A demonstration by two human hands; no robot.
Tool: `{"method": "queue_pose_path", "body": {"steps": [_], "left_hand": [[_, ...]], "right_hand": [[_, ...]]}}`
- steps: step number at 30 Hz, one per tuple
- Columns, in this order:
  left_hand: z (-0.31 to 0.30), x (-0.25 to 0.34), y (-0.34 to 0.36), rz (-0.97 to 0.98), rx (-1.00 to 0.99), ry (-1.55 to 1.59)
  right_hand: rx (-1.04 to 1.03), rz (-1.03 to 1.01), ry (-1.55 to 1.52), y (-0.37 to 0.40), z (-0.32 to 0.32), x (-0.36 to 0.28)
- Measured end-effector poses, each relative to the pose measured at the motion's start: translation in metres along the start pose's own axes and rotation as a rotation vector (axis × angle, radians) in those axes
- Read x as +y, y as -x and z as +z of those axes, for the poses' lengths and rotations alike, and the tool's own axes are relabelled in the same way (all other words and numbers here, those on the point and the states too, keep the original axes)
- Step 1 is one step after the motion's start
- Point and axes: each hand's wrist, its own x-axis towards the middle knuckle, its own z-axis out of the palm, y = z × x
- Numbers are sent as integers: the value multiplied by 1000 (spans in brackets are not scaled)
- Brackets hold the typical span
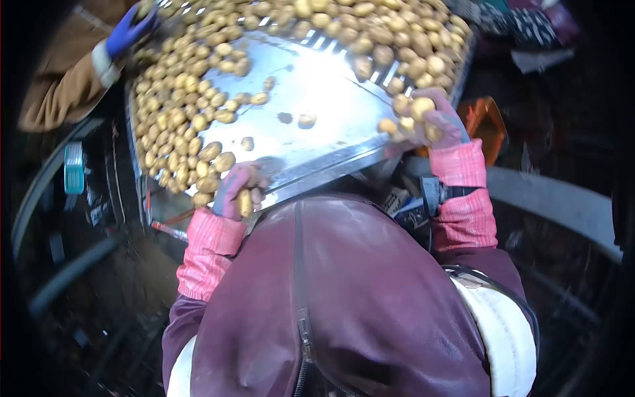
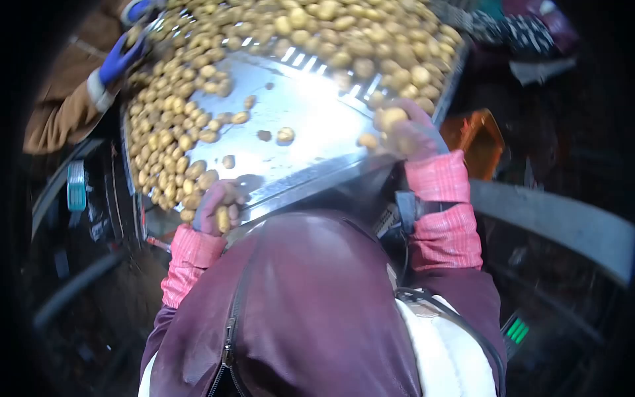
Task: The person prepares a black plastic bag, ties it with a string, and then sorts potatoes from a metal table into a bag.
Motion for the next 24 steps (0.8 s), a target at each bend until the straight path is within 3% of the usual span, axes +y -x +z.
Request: {"method": "queue_pose_path", "body": {"steps": [2,7,8,10,11,13,16,19,22,24], "left_hand": [[-5,0,-5,-86,-34,87],[-7,-1,-6,-163,22,43],[-4,1,-6,-147,-2,64],[-8,0,-7,-144,-49,109],[-9,-1,-7,-145,-67,136],[-8,-1,-6,-137,-42,119],[-6,-1,-4,-148,-7,133],[-11,2,-4,-191,-44,119],[-3,6,-2,-195,13,92],[-1,9,1,-198,37,84]], "right_hand": [[9,98,-51,42,-49,19],[114,462,-33,85,-59,95],[250,447,-49,80,-62,136],[326,439,-30,65,-58,175],[376,349,322,60,-48,183],[63,426,552,66,-47,149],[20,571,286,64,-6,49],[234,-66,836,23,-21,38],[252,-487,1775,-33,-52,63],[317,-274,2004,-44,-33,77]]}}
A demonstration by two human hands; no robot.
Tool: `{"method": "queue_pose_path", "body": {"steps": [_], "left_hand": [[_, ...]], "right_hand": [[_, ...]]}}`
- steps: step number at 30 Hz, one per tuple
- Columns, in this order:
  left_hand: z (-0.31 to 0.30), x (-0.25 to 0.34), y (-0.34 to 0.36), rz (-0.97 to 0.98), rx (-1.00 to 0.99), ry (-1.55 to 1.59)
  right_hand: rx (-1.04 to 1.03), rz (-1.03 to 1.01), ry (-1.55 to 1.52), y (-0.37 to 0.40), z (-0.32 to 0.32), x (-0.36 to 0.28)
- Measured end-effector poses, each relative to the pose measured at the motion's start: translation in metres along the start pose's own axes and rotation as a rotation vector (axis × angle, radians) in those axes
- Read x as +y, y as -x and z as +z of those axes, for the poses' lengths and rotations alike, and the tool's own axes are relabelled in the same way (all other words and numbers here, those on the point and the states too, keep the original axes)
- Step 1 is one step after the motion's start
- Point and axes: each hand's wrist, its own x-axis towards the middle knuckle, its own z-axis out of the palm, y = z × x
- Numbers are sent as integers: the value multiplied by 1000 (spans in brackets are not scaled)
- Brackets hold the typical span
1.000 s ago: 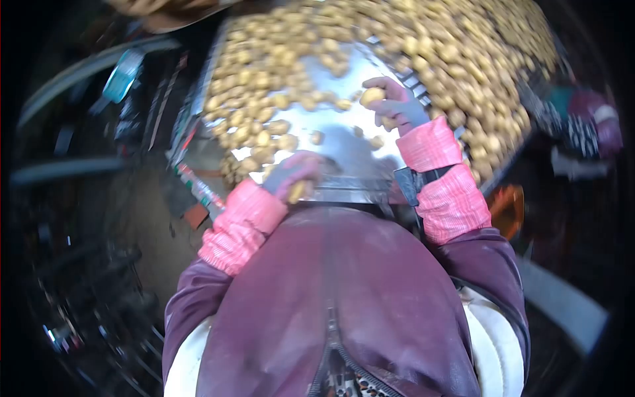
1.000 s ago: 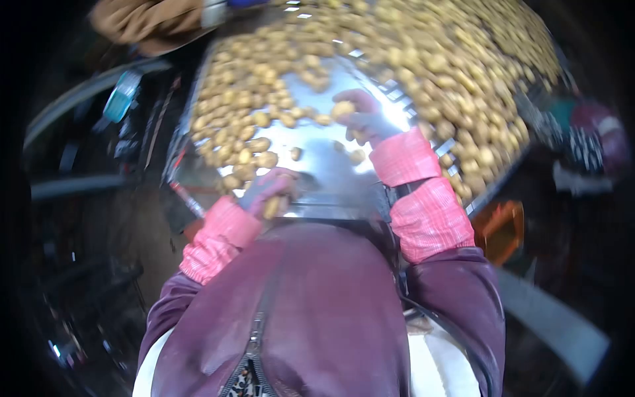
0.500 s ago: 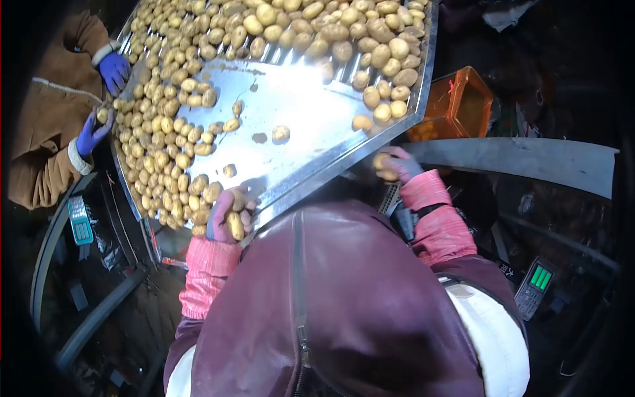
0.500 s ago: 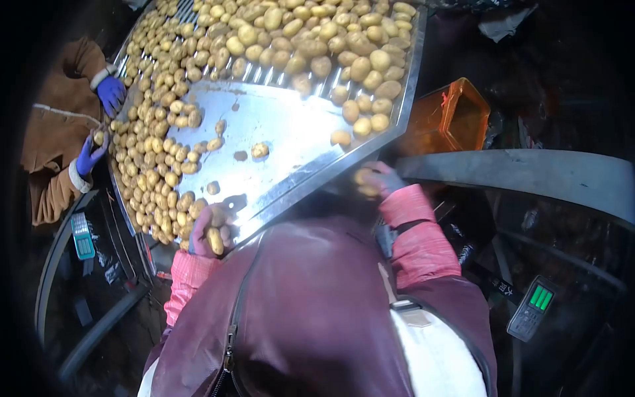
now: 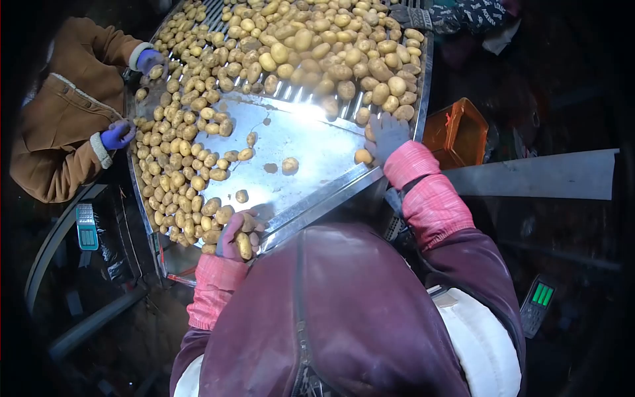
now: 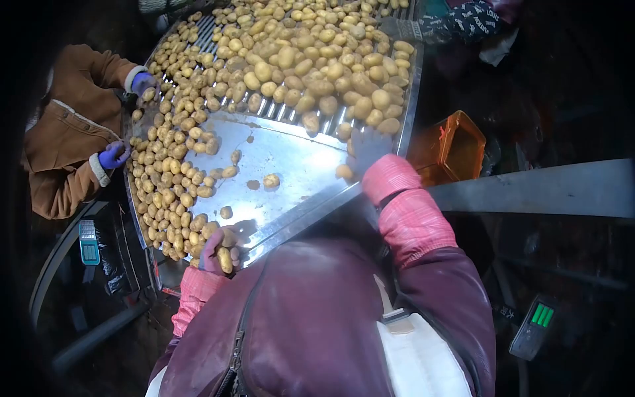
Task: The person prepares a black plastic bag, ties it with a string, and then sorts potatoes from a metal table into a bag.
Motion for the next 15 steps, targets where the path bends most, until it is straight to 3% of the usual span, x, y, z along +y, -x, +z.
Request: {"method": "queue_pose_path", "body": {"steps": [2,5,6,12,15], "left_hand": [[2,0,0,4,-7,1],[0,-2,-4,28,-17,19],[3,1,-1,-4,5,13],[9,3,-6,6,24,-22],[19,3,-1,83,15,-107]], "right_hand": [[-196,90,112,-11,-9,-15],[-241,15,-10,-15,-31,-17],[-390,-7,-87,-20,-50,-20],[-114,-54,-1072,-17,-36,-48],[-25,25,-660,-17,-46,1]]}}
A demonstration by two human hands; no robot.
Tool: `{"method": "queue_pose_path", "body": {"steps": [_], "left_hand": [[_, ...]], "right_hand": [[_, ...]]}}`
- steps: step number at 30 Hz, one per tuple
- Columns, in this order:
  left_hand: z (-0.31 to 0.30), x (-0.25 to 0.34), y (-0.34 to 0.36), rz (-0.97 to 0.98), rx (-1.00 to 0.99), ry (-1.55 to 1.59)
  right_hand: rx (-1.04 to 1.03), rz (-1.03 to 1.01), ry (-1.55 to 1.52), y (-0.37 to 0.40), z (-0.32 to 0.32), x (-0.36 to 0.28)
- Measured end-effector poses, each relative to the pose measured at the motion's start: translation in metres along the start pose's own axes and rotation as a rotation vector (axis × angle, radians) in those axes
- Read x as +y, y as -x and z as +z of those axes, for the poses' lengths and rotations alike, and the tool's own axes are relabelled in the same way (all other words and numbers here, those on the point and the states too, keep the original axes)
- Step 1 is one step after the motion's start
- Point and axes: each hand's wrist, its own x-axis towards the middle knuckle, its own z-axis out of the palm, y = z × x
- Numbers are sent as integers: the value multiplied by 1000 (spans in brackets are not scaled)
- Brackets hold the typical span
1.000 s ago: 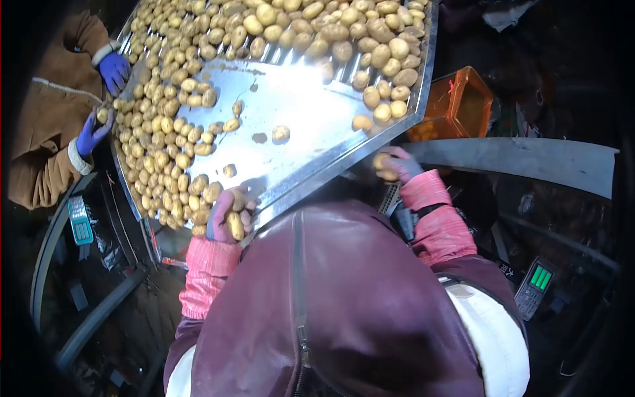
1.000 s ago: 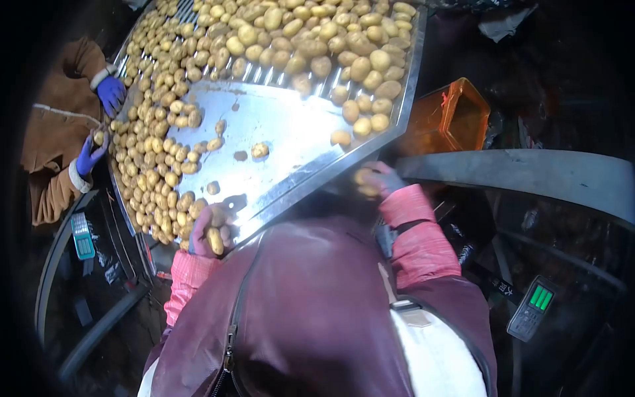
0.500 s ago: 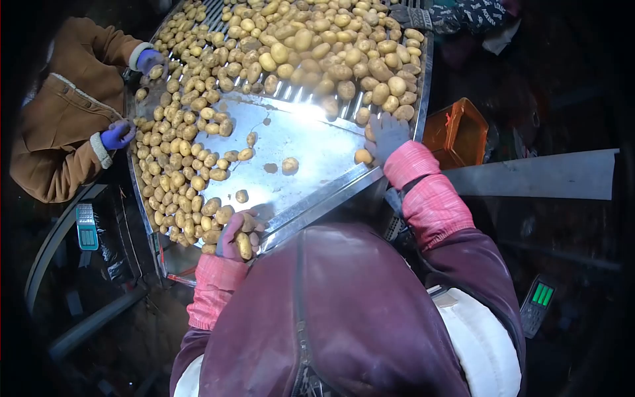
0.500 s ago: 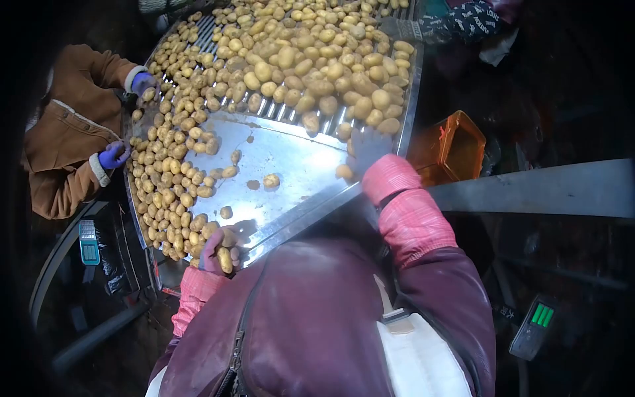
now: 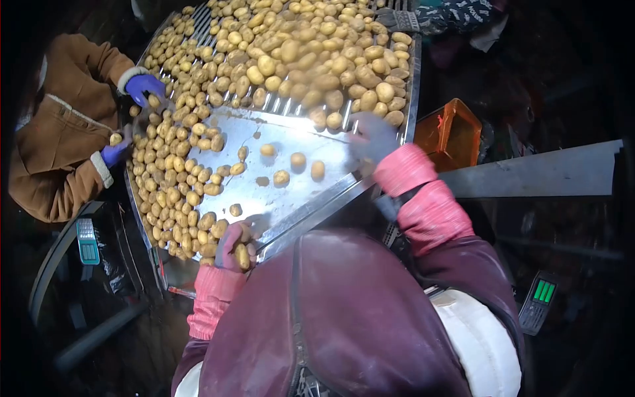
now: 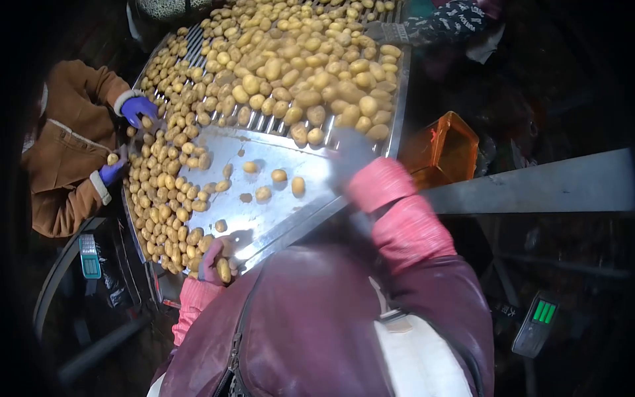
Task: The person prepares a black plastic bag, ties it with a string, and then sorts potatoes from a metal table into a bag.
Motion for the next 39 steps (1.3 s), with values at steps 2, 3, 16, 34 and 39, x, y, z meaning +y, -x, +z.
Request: {"method": "queue_pose_path", "body": {"steps": [2,3,16,34,39], "left_hand": [[3,0,0,55,-10,-73],[0,-2,-3,82,-22,-111],[30,-13,-49,91,-138,-671],[47,27,-41,-96,-68,503],[40,28,-36,-101,-69,644]], "right_hand": [[27,45,437,-5,-18,41],[-18,50,535,-7,-22,63],[-193,77,516,-33,-15,52],[-545,-203,-596,-25,24,-136],[-21,-335,-152,-66,43,-84]]}}
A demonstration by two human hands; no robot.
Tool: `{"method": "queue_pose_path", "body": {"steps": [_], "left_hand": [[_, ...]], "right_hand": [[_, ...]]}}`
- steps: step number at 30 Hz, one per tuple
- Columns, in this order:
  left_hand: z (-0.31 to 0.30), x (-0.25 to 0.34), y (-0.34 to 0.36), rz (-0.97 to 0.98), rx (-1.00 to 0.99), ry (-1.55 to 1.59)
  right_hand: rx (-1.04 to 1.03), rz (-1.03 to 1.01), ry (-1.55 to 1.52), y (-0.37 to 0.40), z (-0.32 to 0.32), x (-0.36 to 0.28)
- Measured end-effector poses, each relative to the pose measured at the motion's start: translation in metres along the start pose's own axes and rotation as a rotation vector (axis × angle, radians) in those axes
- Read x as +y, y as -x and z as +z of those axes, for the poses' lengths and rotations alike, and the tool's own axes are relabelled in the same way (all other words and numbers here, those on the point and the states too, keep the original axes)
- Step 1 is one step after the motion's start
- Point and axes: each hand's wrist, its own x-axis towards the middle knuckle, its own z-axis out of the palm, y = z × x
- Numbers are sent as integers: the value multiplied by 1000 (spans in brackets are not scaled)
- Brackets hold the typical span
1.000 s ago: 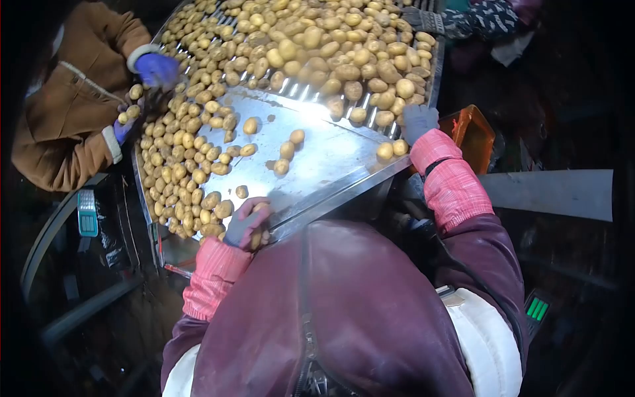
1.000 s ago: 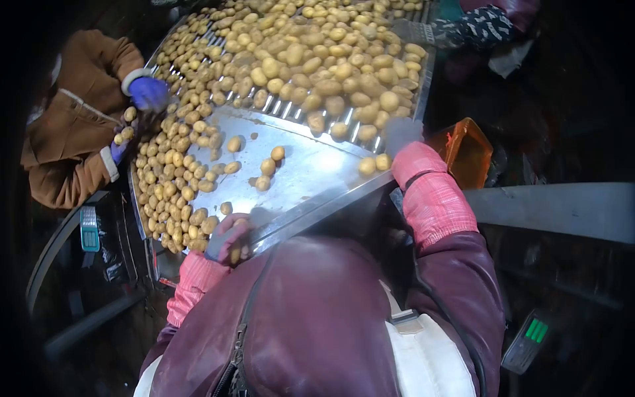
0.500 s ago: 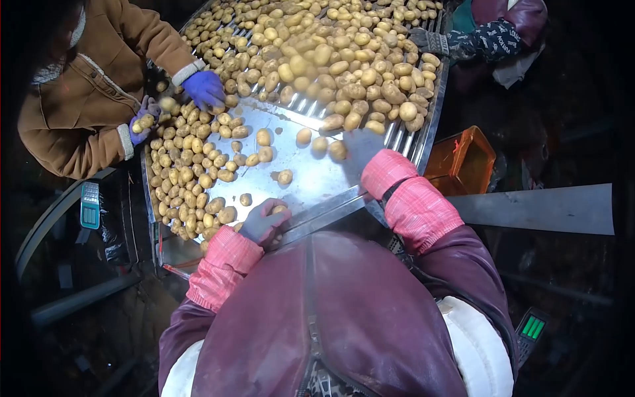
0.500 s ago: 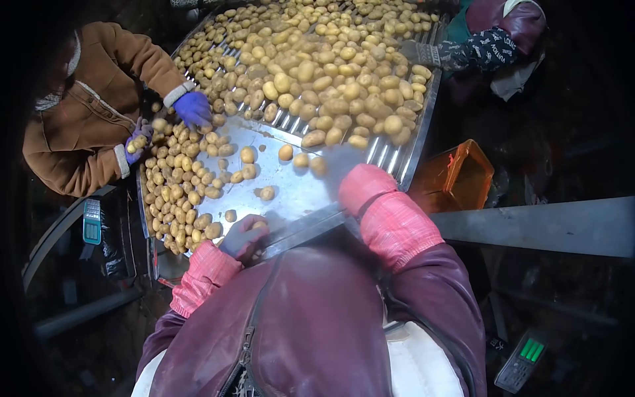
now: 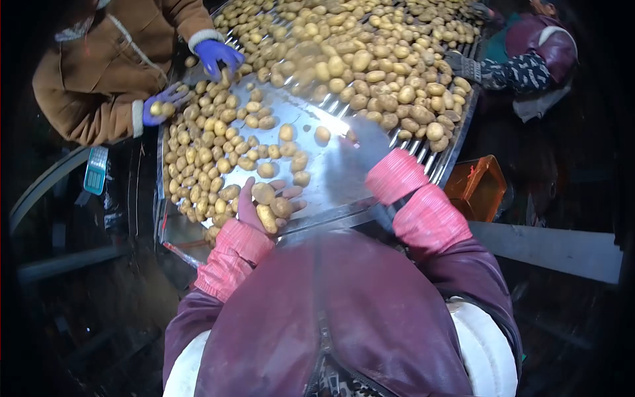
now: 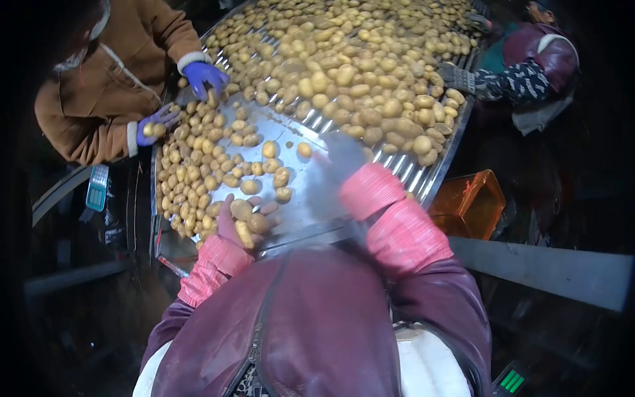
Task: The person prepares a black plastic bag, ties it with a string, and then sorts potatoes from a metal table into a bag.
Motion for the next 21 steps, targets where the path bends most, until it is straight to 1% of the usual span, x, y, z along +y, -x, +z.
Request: {"method": "queue_pose_path", "body": {"steps": [1,2,3,5,6,7,8,9,11,12,13,14,15,16,17,18,20,21], "left_hand": [[-6,1,1,6,64,-14],[-10,3,1,-23,5,-21],[-14,3,1,-19,21,-33],[-16,6,-7,-11,35,-69],[-16,9,-10,-28,-20,-60],[-12,10,-9,-20,-23,-62],[-5,9,-6,-16,-22,-61],[-2,8,-6,-14,-24,-60],[-7,10,-12,-30,-236,-7],[-10,11,-13,-46,-326,25],[-11,13,-18,-70,-422,56],[-12,16,-23,-98,-580,108],[8,14,-22,-47,-355,155],[37,13,-10,6,-132,193],[52,9,-2,67,93,229],[1,13,-12,47,-162,-59],[5,13,-11,41,-90,-86],[6,13,-9,44,-50,-98]], "right_hand": [[21,-71,278,-5,0,19],[-29,-124,409,-3,3,22],[-75,-179,538,-3,7,23],[-176,-229,701,-15,7,16],[-245,-225,726,-23,5,12],[-319,-222,748,-30,7,8],[-364,-320,703,-34,13,16],[-272,-227,400,-30,25,17],[-78,-15,-187,-27,41,16],[27,-141,-348,-25,55,13],[-115,-73,-554,-15,45,-14],[-242,24,-746,-5,35,-42],[-205,-249,-602,-2,39,-48],[-219,-237,-508,4,25,-58],[-83,-312,-370,2,13,-51],[42,-388,-237,1,2,-43],[241,-31,-133,8,7,-3],[229,13,89,6,-5,22]]}}
